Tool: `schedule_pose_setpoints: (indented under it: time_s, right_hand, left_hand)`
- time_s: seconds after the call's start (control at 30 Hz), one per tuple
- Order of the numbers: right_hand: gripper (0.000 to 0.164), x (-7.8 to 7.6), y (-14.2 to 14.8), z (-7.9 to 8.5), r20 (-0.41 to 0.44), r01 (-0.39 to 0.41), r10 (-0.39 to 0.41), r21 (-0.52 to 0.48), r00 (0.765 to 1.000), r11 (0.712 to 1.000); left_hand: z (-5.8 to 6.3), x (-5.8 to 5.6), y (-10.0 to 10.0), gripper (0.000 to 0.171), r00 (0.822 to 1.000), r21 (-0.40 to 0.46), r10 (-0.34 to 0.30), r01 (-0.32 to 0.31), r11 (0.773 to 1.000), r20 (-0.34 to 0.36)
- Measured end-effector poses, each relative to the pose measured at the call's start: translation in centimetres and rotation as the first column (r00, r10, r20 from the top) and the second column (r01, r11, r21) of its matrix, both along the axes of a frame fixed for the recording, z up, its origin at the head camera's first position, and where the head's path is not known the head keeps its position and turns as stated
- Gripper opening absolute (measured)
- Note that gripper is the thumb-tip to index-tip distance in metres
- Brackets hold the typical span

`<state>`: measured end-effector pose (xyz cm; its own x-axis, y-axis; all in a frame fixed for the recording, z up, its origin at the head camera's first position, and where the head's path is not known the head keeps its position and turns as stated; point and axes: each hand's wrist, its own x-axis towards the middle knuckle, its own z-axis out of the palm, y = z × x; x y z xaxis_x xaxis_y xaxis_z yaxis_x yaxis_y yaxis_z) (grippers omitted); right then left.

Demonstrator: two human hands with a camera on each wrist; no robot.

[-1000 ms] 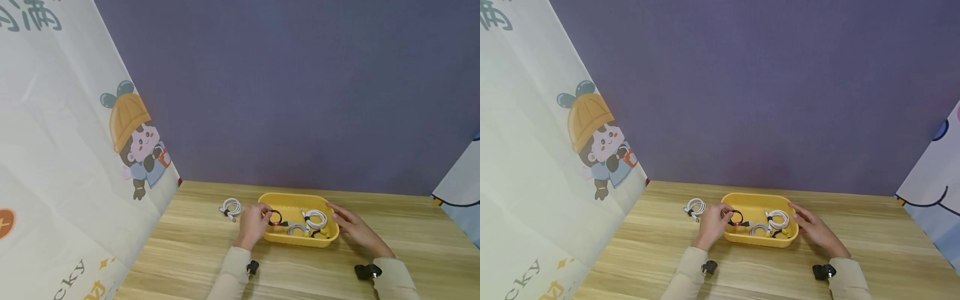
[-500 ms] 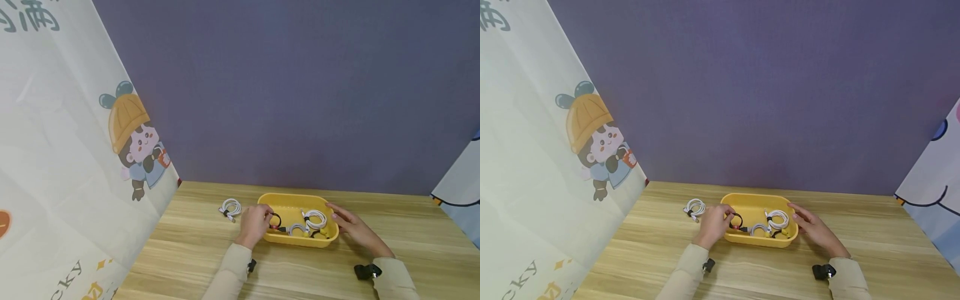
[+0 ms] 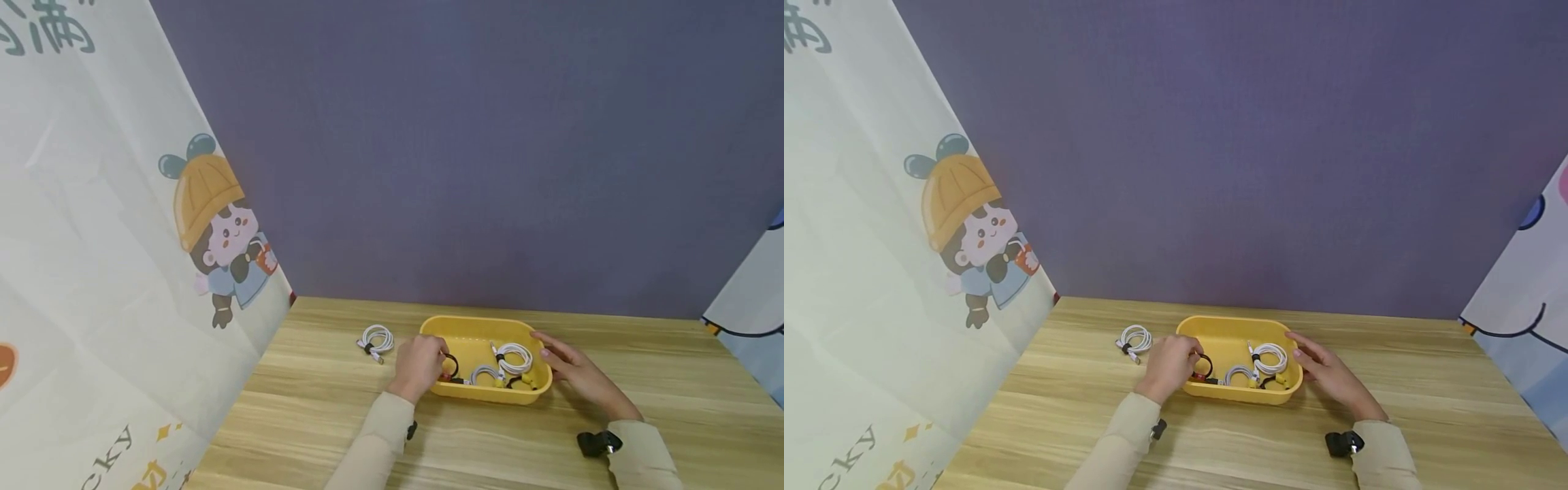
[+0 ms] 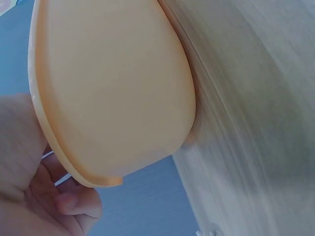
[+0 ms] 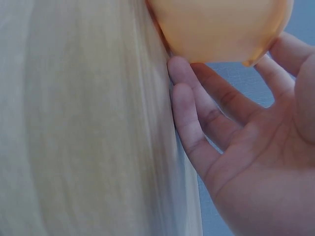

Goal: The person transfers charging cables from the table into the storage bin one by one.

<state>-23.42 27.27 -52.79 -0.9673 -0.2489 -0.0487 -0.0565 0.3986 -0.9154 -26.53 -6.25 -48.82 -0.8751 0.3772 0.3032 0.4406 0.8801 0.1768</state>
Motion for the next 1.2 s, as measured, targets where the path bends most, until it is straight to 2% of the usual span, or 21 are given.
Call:
schedule_pose_setpoints:
  time_s: [0.27, 0.53, 0.73, 0.83, 1.2]
  right_hand:
    - [0.058, -0.1, 0.1, -0.1, 0.004, -0.002, 0.002, -0.002, 1.0, 1.0]
    - [0.057, -0.1, 0.1, -0.2, -0.003, -0.008, 0.008, -0.011, 1.0, 1.0]
    - [0.057, 0.0, 0.1, -0.3, -0.035, -0.014, 0.014, 0.0, 0.999, 1.0]
    - [0.056, 0.0, 0.1, -0.4, -0.044, -0.014, 0.015, 0.006, 0.999, 1.0]
    - [0.057, 1.5, -1.1, -0.4, -0.02, 0.023, -0.023, -0.006, 1.0, 1.0]
  left_hand:
    - [0.2, -0.3, 0.3, 0.011, 1.0, -0.108, -0.007, 0.008, 0.994, 0.008]
    - [0.5, -0.6, 0.6, 0.017, 1.0, -0.205, -0.022, 0.021, 0.979, 0.001]
    - [0.8, -0.8, 0.8, 0.043, 0.998, -0.276, -0.063, 0.064, 0.959, 0.015]
    - [0.9, -0.8, 1.0, 0.05, 0.997, -0.305, -0.078, 0.079, 0.949, 0.017]
    - [1.0, -0.1, 0.3, 0.044, 0.995, -0.363, -0.1, 0.094, 0.927, 0.001]
